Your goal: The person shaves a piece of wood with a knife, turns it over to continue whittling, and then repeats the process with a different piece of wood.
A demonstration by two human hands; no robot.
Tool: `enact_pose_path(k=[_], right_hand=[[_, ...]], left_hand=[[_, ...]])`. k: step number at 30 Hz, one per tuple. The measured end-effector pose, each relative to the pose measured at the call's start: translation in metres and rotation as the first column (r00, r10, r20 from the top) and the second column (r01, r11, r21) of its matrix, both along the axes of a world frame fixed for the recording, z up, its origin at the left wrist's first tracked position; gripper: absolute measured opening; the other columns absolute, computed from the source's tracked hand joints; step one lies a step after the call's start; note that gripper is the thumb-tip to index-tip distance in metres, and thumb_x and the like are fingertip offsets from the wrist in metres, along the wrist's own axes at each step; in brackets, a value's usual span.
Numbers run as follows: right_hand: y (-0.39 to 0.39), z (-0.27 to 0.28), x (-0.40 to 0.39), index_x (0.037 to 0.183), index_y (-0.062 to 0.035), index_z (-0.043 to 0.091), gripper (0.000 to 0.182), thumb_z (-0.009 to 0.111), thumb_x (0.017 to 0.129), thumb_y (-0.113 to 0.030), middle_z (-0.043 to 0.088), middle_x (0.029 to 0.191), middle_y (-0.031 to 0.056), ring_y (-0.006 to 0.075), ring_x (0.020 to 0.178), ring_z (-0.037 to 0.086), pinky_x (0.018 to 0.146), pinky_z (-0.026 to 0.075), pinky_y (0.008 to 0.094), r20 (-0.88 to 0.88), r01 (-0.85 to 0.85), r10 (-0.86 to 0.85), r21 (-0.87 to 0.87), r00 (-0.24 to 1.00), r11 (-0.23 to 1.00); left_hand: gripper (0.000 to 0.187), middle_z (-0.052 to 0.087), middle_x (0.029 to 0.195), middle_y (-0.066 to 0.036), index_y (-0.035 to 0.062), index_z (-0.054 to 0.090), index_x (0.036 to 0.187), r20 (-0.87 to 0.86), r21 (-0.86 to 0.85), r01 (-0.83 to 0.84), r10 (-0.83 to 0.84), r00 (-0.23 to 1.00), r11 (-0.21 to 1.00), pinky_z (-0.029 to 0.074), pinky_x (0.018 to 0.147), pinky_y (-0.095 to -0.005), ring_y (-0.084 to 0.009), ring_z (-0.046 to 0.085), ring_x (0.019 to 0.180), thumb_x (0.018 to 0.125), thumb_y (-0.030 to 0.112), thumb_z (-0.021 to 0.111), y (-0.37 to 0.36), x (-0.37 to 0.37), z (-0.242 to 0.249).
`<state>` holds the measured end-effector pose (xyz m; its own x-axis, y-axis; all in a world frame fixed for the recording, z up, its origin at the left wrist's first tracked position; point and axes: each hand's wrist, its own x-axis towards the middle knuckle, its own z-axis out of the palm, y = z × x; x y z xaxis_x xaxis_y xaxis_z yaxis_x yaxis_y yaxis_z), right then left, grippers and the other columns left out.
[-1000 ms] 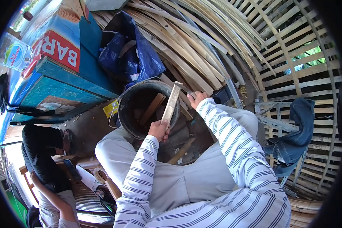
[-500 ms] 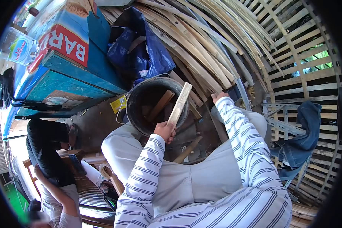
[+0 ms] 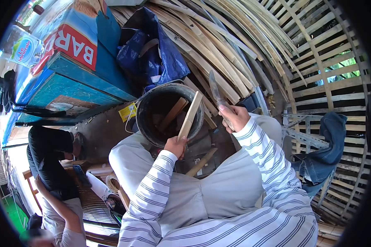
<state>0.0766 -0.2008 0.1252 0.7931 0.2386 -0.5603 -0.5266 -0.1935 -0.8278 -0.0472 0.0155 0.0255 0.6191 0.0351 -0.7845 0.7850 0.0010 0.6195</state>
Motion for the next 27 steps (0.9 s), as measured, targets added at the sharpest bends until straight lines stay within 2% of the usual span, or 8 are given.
enact_pose_path(k=[4, 5, 8, 9, 12, 15, 19, 27], right_hand=[[-0.014, -0.008, -0.019, 0.076, -0.0034, 0.062, 0.036, 0.074, 0.089, -0.035, 0.053, 0.054, 0.0001, 0.0075, 0.038, 0.045, 0.036, 0.033, 0.0231, 0.096, 0.024, -0.021, -0.031, 0.995, 0.999], [-0.011, -0.02, -0.015, 0.075, -0.0042, 0.062, 0.036, 0.077, 0.086, -0.035, 0.054, 0.055, -0.0005, 0.0071, 0.039, 0.045, 0.037, 0.032, 0.0228, 0.09, 0.119, -0.112, -0.078, 0.99, 0.99], [0.004, -0.015, 0.006, 0.073, -0.0052, 0.062, 0.036, 0.079, 0.084, -0.035, 0.054, 0.055, -0.0007, 0.007, 0.04, 0.047, 0.037, 0.033, 0.0226, -0.044, 0.333, -0.331, 0.04, 0.943, 0.942], [0.01, -0.011, 0.011, 0.072, -0.0053, 0.062, 0.036, 0.08, 0.083, -0.034, 0.055, 0.055, -0.0003, 0.0075, 0.042, 0.048, 0.038, 0.035, 0.0234, 0.007, 0.352, -0.353, 0.052, 0.936, 0.935], [0.004, -0.035, 0.018, 0.073, -0.0045, 0.063, 0.036, 0.08, 0.083, -0.035, 0.055, 0.056, 0.0002, 0.0083, 0.042, 0.049, 0.038, 0.037, 0.0247, 0.218, 0.295, -0.27, -0.093, 0.938, 0.951], [0.0, -0.04, 0.017, 0.076, -0.0023, 0.066, 0.037, 0.08, 0.082, -0.035, 0.056, 0.056, 0.0008, 0.009, 0.041, 0.049, 0.04, 0.038, 0.0258, 0.105, 0.248, -0.234, -0.149, 0.967, 0.957], [0.005, -0.041, 0.016, 0.075, -0.0017, 0.066, 0.04, 0.08, 0.081, -0.039, 0.056, 0.056, 0.0016, 0.0093, 0.042, 0.05, 0.042, 0.041, 0.0261, 0.153, 0.177, -0.142, -0.246, 0.978, 0.953], [0.009, -0.048, 0.015, 0.074, -0.0017, 0.065, 0.043, 0.08, 0.079, -0.041, 0.056, 0.056, 0.0025, 0.0109, 0.044, 0.051, 0.044, 0.043, 0.0292, 0.18, 0.131, -0.069, -0.358, 0.981, 0.924]], left_hand=[[0.028, 0.056, 0.062, -0.003, 0.0002, 0.06, 0.09, 0.347, 0.383, -0.029, -0.115, 0.931, 0.923, 0.045, 0.043, -0.0291, -0.011, 0.053, 0.045, 0.098, 0.027, 0.057, 0.002, -0.028, 0.016], [0.028, 0.063, 0.065, -0.01, 0.0005, 0.06, 0.091, 0.394, 0.473, -0.051, -0.159, 0.905, 0.879, 0.049, 0.049, -0.0362, -0.0236, 0.061, 0.048, 0.096, 0.028, 0.059, 0.002, -0.03, 0.03], [0.027, 0.066, 0.071, -0.02, 0.0017, 0.059, 0.092, 0.528, 0.668, -0.21, -0.256, 0.81, 0.714, 0.052, 0.058, -0.0458, -0.041, 0.065, 0.063, 0.097, 0.028, 0.058, -0.001, -0.013, 0.044], [0.025, 0.065, 0.078, -0.027, 0.0028, 0.057, 0.096, 0.465, 0.66, -0.16, -0.231, 0.855, 0.734, 0.051, 0.065, -0.0528, -0.0498, 0.061, 0.077, 0.098, 0.028, 0.055, -0.002, -0.003, 0.046], [0.02, 0.068, 0.085, -0.023, 0.0048, 0.05, 0.108, 0.171, 0.882, 0.083, -0.479, 0.861, 0.464, 0.053, 0.066, -0.0519, -0.0426, 0.067, 0.077, 0.098, 0.022, 0.053, 0.007, 0.018, 0.002], [0.016, 0.068, 0.087, -0.02, 0.0057, 0.049, 0.105, 0.189, 0.932, 0.007, -0.501, 0.845, 0.364, 0.055, 0.067, -0.0498, -0.0387, 0.07, 0.076, 0.097, 0.019, 0.054, 0.002, 0.019, 0.004], [0.019, 0.067, 0.086, -0.02, 0.0042, 0.05, 0.102, -0.054, 0.913, 0.23, -0.457, 0.888, 0.338, 0.056, 0.068, -0.0475, -0.0376, 0.07, 0.078, 0.094, 0.019, 0.059, 0.005, 0.014, -0.033], [0.032, 0.069, 0.098, -0.025, -0.0006, 0.059, 0.098, -0.001, 0.798, 0.234, -0.387, 0.922, 0.556, 0.054, 0.083, -0.0487, -0.041, 0.069, 0.091, 0.092, 0.03, 0.064, 0.008, 0.021, -0.006]])
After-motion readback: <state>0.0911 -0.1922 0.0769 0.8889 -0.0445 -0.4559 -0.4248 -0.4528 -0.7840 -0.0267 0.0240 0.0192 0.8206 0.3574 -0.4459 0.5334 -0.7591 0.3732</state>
